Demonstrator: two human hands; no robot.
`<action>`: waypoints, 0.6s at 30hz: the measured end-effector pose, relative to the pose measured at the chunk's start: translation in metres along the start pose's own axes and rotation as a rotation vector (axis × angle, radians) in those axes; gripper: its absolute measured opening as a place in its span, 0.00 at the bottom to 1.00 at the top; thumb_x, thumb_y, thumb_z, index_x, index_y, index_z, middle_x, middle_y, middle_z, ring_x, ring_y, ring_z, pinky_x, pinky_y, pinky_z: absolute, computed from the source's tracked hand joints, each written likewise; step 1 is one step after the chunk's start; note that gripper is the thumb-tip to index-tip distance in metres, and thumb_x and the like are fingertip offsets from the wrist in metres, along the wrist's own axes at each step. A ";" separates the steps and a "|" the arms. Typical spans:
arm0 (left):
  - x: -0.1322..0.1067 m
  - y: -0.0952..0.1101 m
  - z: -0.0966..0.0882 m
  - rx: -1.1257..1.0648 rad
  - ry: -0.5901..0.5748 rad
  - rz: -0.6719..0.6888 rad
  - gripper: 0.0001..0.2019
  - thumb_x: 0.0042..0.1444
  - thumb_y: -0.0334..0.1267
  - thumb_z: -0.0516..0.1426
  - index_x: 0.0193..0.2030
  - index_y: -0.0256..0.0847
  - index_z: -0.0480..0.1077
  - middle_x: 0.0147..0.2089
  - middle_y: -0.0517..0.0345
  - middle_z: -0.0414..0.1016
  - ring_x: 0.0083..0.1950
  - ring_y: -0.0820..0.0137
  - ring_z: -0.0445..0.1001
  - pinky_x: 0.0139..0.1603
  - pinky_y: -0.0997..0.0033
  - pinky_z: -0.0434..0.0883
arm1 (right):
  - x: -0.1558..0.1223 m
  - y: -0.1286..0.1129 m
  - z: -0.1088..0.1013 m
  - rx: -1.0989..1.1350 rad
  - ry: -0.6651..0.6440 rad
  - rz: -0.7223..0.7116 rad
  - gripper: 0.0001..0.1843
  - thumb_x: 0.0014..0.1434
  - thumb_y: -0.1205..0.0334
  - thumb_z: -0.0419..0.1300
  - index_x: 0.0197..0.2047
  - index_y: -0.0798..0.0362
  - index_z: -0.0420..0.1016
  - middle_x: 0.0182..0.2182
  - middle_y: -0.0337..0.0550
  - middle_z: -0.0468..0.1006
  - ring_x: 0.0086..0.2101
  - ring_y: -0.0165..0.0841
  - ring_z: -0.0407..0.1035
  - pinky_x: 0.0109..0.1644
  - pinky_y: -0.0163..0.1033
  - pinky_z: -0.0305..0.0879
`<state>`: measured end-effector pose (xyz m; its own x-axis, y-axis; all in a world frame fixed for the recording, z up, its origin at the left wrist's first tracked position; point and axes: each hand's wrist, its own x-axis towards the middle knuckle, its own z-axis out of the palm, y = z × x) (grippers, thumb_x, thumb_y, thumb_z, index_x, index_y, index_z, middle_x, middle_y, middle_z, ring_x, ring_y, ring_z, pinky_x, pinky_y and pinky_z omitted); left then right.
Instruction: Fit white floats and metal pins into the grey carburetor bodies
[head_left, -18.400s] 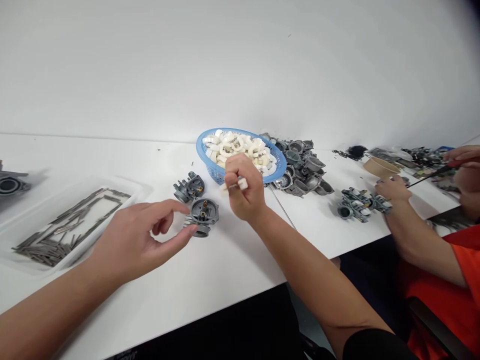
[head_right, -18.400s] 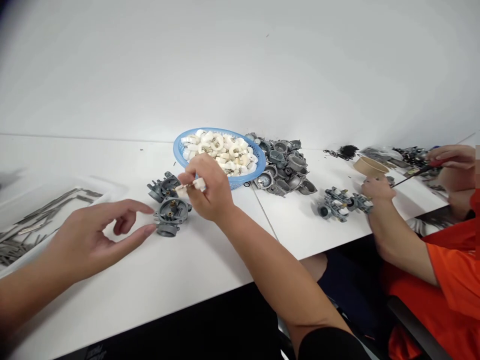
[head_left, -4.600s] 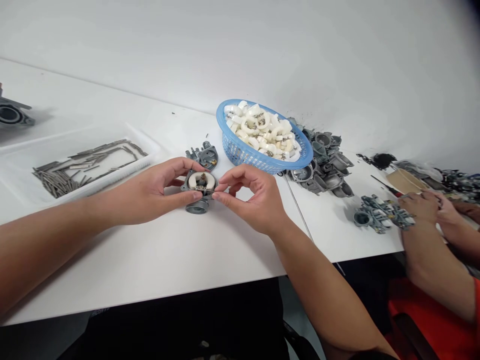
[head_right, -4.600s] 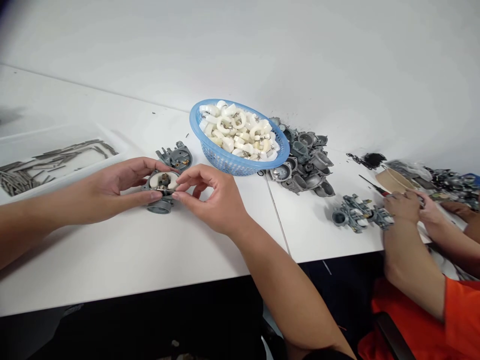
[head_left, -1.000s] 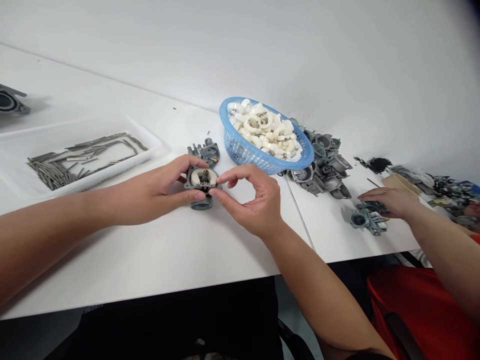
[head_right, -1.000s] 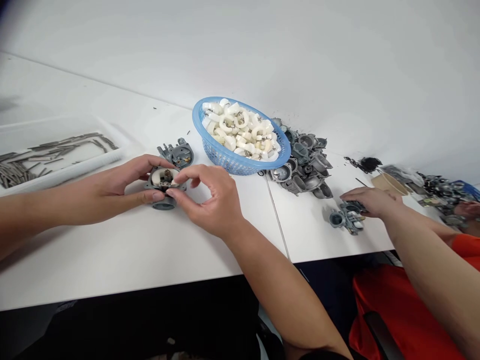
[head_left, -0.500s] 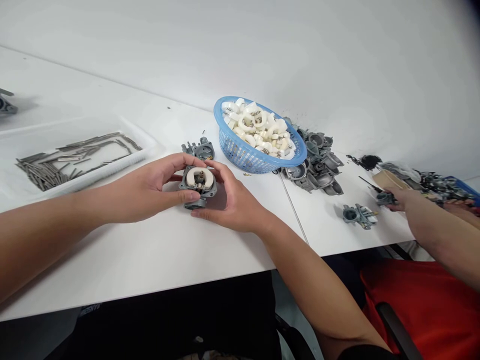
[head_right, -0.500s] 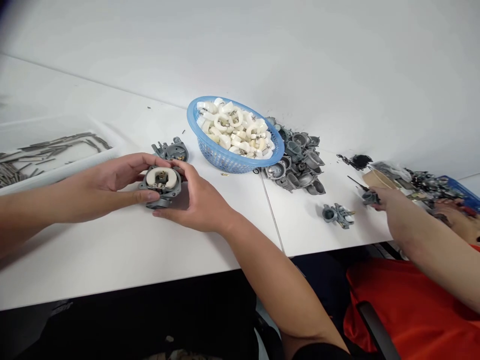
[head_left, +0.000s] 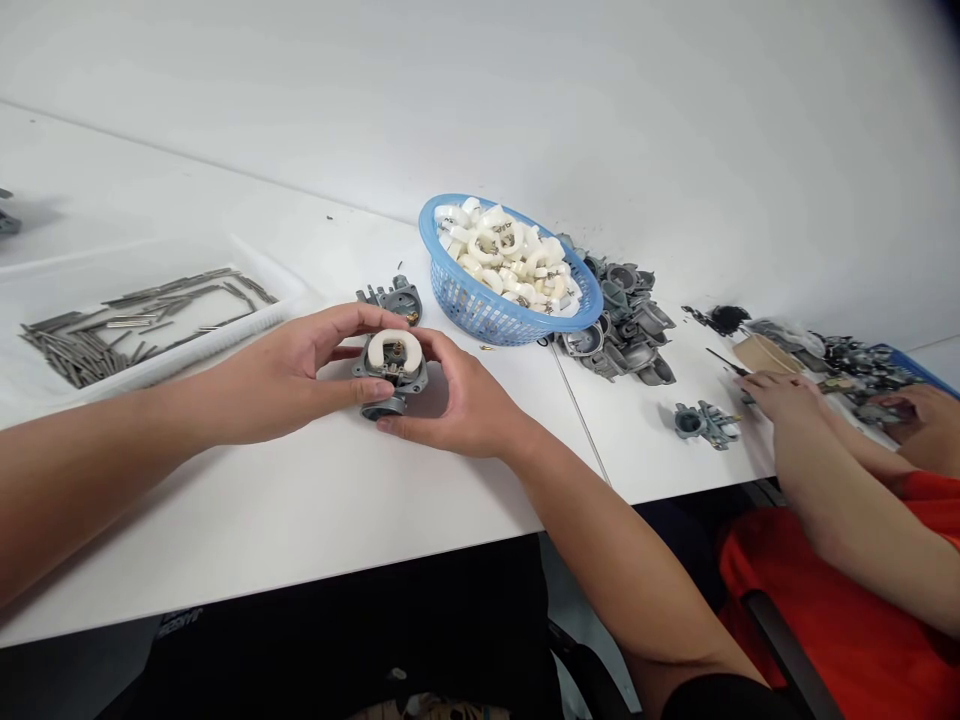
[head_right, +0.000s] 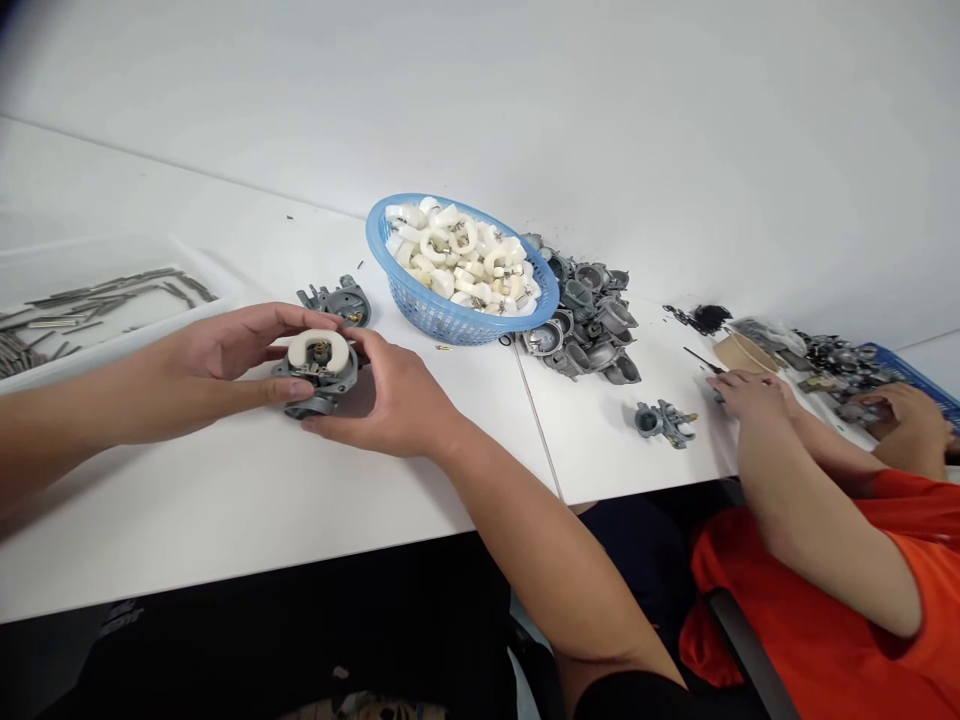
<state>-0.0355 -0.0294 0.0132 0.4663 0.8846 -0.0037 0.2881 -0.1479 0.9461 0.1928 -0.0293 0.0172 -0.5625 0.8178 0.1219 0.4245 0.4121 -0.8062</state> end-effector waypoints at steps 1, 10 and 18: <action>0.000 -0.001 0.000 0.003 -0.006 -0.016 0.24 0.63 0.52 0.63 0.64 0.57 0.68 0.65 0.60 0.74 0.63 0.59 0.75 0.55 0.65 0.79 | 0.000 0.000 0.000 -0.017 -0.008 0.005 0.39 0.52 0.47 0.73 0.63 0.45 0.66 0.57 0.45 0.76 0.54 0.44 0.73 0.54 0.50 0.73; 0.000 0.001 0.005 0.055 -0.015 -0.086 0.31 0.57 0.57 0.65 0.66 0.57 0.67 0.63 0.60 0.77 0.61 0.56 0.77 0.58 0.56 0.79 | 0.003 -0.003 0.001 -0.182 0.034 0.150 0.34 0.42 0.41 0.75 0.44 0.49 0.68 0.45 0.43 0.76 0.45 0.44 0.72 0.49 0.52 0.70; -0.005 -0.008 0.011 0.119 0.054 -0.124 0.38 0.48 0.66 0.65 0.66 0.67 0.65 0.72 0.66 0.68 0.69 0.52 0.70 0.66 0.48 0.73 | -0.019 -0.003 -0.002 -0.230 0.164 0.263 0.33 0.43 0.39 0.73 0.45 0.48 0.66 0.45 0.43 0.74 0.51 0.46 0.70 0.60 0.58 0.63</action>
<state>-0.0309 -0.0381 0.0017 0.3760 0.9215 -0.0978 0.4396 -0.0844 0.8942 0.2039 -0.0455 0.0188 -0.3003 0.9532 0.0345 0.6979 0.2442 -0.6733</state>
